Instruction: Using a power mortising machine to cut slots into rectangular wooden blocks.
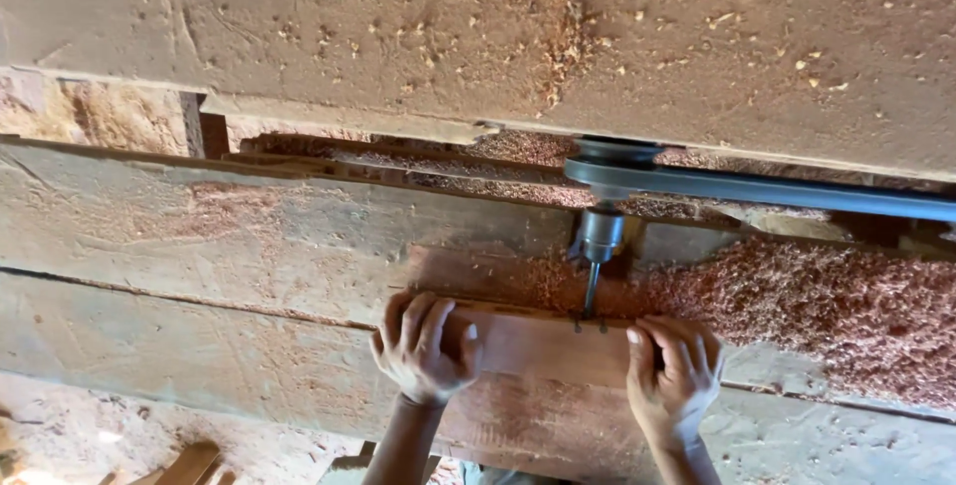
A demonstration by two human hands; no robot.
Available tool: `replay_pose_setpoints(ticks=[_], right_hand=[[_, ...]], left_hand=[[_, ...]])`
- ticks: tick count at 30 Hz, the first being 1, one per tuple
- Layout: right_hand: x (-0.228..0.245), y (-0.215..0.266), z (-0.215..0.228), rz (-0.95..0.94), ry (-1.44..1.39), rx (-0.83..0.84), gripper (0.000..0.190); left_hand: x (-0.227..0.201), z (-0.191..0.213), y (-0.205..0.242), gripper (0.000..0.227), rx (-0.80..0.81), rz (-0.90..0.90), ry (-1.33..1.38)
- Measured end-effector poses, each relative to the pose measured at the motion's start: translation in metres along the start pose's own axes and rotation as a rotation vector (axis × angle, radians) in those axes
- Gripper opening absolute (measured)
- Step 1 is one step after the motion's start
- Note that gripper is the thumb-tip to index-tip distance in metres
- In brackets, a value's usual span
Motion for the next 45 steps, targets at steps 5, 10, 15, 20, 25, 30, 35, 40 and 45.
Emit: replay_pose_setpoints(ticks=[5,10,15,20,25,30,35,40,45], right_hand=[[0.000,0.005,-0.003,0.016,0.049,0.005,0.008],[0.021,0.003,0.011,-0.089,0.073,0.074,0.014],[0.012,0.008,0.005,-0.105,0.118,-0.025,0.009],[0.001,-0.002,-0.004,-0.059,0.129,-0.069,0.012],[0.010,0.001,0.004,-0.035,0.098,-0.085,0.015],[0.008,0.007,0.006,-0.060,0.060,-0.069,0.013],[0.006,0.000,0.005,-0.043,0.064,-0.065,0.014],[0.004,-0.006,0.003,-0.013,0.066,-0.093,0.015],[0.011,-0.009,0.005,-0.010,0.064,-0.060,0.014]], left_hand=[[0.010,-0.009,0.005,0.035,0.007,0.007,0.006],[0.004,0.003,0.002,0.035,0.013,-0.018,0.082],[0.003,0.003,-0.001,0.034,0.032,-0.032,0.068],[0.008,-0.007,0.001,0.035,0.026,-0.008,0.007],[0.007,-0.002,0.001,0.038,-0.022,-0.044,0.023],[0.004,-0.007,0.005,0.044,-0.017,-0.100,0.013],[0.005,-0.006,0.010,0.049,-0.008,-0.105,0.013],[0.001,0.007,0.002,0.051,0.003,-0.101,0.021],[0.002,0.002,0.005,0.058,0.033,-0.095,-0.041]])
Point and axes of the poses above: each hand's wrist, its own y-axis away from the middle knuckle, its own z-axis out of the back of the hand, x = y × z, the point moved 7 cm from there along -y, towards the middle knuckle, and after that the axes turned 12 degrees about x, right-handed, at the moved point
